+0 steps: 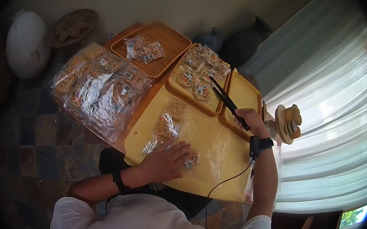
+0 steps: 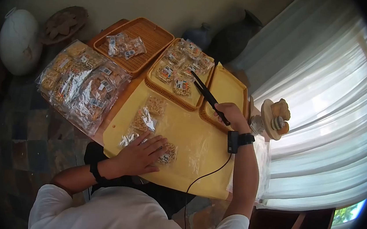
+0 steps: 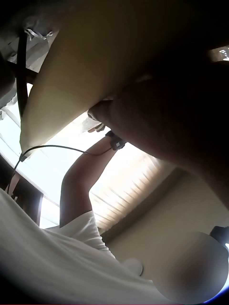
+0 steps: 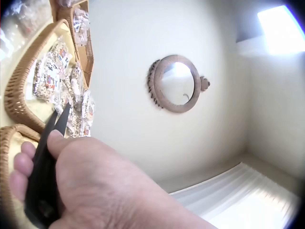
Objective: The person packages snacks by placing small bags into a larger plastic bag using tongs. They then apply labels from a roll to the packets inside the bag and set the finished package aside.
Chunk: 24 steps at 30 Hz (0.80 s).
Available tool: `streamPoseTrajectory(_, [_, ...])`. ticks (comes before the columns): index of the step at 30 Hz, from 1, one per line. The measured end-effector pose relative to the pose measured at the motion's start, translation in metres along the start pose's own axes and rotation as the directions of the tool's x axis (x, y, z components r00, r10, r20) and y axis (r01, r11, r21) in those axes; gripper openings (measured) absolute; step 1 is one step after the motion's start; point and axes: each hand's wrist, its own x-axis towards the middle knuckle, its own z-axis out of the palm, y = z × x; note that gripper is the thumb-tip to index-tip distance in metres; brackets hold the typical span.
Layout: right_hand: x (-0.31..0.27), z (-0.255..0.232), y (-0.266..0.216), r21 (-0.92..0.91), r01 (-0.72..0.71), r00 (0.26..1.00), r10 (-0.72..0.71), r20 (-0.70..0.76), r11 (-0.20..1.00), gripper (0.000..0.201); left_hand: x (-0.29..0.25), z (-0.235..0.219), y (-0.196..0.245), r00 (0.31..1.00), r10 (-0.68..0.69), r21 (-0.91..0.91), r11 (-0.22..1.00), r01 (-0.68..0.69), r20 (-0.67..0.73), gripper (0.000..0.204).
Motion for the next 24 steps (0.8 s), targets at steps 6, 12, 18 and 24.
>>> streamPoseTrajectory(6, [0.053, 0.017, 0.004, 0.238, -0.102, 0.989, 0.074, 0.127, 0.966, 0.026, 0.000, -0.001, 0.000, 1.000, 0.002, -0.046, 0.999, -0.003, -0.027, 0.078])
streamPoseTrajectory(12, [0.039, 0.025, 0.012, 0.287, -0.065, 0.995, 0.039, 0.094, 0.956, 0.024, 0.001, -0.004, 0.000, 1.000, -0.002, -0.049, 0.999, 0.001, -0.012, 0.080])
streamPoseTrajectory(18, [-0.027, 0.019, 0.045, 0.451, -0.021, 0.997, -0.012, 0.071, 0.893, 0.022, 0.008, -0.012, 0.006, 1.000, 0.016, -0.093, 0.996, -0.014, 0.018, 0.079])
streamPoseTrajectory(24, [-0.169, 0.018, 0.122, 0.573, 0.038, 0.999, -0.039, -0.010, 0.819, 0.021, 0.021, -0.043, 0.009, 0.992, 0.106, -0.219, 0.972, -0.089, 0.066, 0.063])
